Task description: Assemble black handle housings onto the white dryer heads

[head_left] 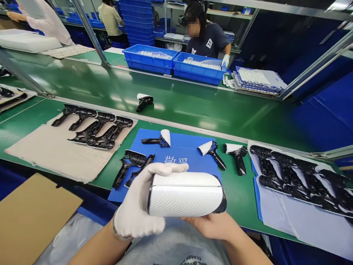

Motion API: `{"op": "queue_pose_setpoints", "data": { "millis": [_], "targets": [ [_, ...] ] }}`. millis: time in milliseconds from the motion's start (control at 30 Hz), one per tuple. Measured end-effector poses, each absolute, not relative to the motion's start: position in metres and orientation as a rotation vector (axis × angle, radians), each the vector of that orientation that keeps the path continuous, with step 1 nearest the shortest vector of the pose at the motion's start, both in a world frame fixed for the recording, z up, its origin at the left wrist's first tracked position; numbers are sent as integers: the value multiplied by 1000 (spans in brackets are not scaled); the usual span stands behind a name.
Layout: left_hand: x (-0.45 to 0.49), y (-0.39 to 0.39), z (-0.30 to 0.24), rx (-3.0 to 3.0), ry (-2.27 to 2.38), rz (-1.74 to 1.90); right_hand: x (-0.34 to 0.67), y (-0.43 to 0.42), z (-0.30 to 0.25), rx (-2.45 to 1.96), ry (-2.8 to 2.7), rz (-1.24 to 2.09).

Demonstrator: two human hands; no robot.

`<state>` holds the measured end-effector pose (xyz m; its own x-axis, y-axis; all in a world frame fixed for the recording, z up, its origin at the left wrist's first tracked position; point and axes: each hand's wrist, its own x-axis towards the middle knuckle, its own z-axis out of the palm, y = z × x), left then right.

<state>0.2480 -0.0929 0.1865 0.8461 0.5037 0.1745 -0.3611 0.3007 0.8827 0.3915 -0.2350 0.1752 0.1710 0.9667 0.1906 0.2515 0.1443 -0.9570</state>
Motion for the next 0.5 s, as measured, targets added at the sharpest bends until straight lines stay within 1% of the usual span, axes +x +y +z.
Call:
{"op": "queue_pose_setpoints", "data": {
  "millis": [133, 200, 300, 400, 500],
  "targets": [
    [244, -93, 191, 1214, 153, 576, 392, -232, 179, -1299, -1361, 739],
    [240, -89, 197, 1395, 138, 620, 393, -232, 178, -1328, -1384, 715],
    [236, -80, 215, 2023, 81, 713, 394, -234, 180, -1403, -1426, 698],
    [238, -72, 234, 2645, -140, 694, 393, -237, 182, -1482, -1460, 692],
    [246, -69, 244, 2855, -269, 608, 392, -241, 181, -1572, -1446, 735]
  ]
}}
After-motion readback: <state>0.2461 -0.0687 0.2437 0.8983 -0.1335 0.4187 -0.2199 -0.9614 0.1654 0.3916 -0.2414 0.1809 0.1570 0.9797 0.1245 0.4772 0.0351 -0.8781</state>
